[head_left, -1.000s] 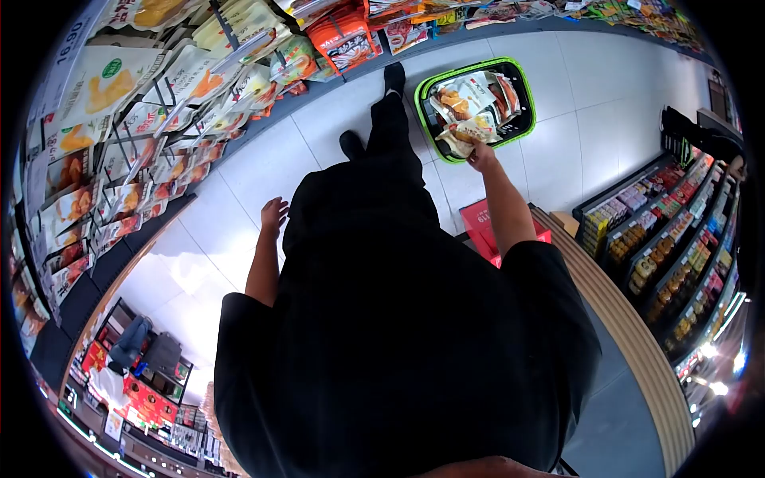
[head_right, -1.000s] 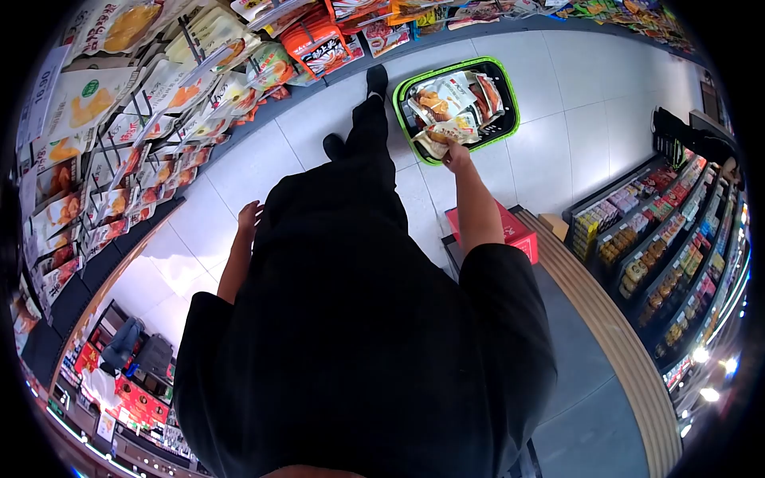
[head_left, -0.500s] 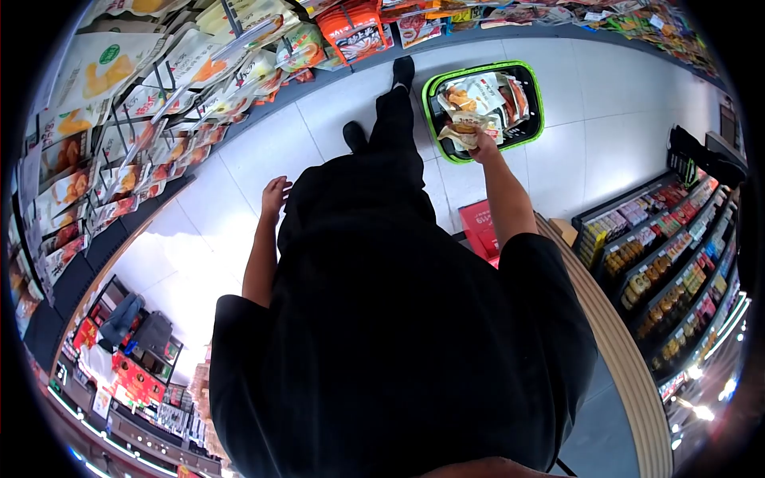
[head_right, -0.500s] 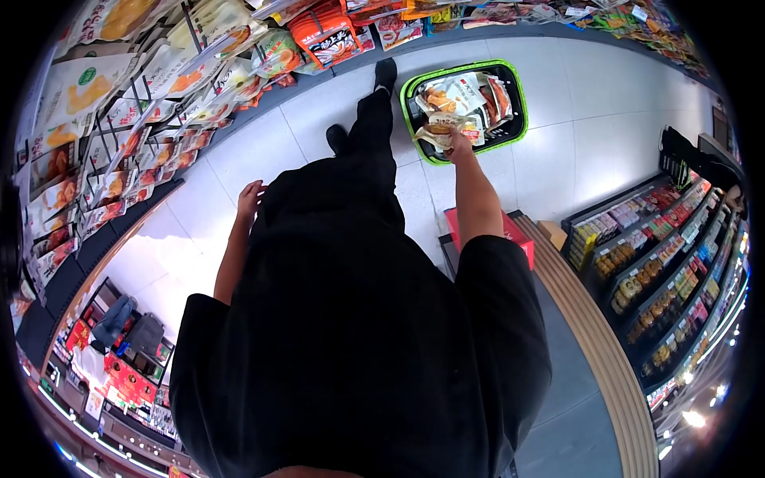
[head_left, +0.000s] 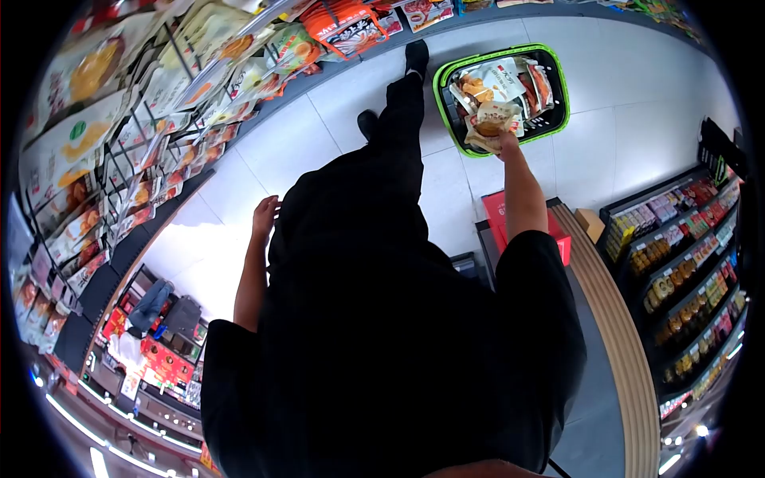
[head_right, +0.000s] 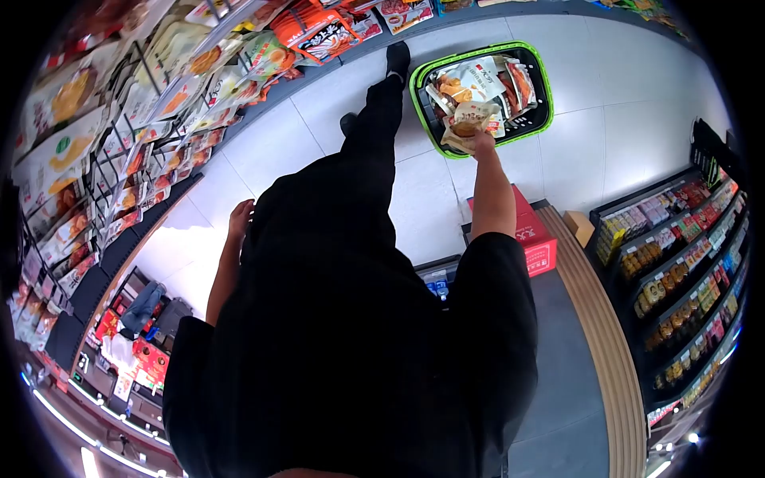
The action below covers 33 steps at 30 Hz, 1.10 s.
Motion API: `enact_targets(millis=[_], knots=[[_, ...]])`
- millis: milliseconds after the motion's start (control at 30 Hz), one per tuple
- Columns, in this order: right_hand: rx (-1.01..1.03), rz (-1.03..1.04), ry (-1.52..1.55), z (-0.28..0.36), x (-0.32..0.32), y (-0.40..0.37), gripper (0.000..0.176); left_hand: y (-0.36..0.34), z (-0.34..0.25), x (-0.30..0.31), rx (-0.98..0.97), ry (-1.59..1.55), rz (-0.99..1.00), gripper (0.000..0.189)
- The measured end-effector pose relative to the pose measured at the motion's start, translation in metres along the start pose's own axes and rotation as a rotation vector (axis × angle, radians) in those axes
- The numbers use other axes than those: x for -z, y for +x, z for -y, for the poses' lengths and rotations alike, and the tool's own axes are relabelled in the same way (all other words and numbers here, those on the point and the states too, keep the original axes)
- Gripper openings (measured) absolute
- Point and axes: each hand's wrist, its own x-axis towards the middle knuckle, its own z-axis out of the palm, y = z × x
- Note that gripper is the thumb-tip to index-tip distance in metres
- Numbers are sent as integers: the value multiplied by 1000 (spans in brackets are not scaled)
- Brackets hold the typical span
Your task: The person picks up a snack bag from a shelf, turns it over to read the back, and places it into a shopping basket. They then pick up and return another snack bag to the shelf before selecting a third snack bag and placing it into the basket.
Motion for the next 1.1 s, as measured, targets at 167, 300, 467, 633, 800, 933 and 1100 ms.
enact_targets(millis=[167, 300, 467, 633, 800, 933, 1100], knots=[[194, -140, -300, -13, 58, 73, 46, -11, -45, 3, 3, 250, 23, 38], [182, -326, 107, -27, 86, 94, 35, -2, -92, 5, -39, 370, 32, 44], [24, -635, -225, -5, 59, 61, 48, 6, -128, -5, -148, 405, 47, 43], [99, -1009, -624, 36, -41, 3, 47, 8, -135, -19, -192, 467, 122, 40], [232, -276, -492, -43, -76, 140, 35, -3, -128, -22, -196, 427, 86, 38], [-296, -227, 384, -13, -128, 104, 28, -22, -123, -12, -183, 416, 40, 35], [-487, -76, 1061, -19, -120, 149, 32, -36, -105, 0, -131, 398, -12, 36]])
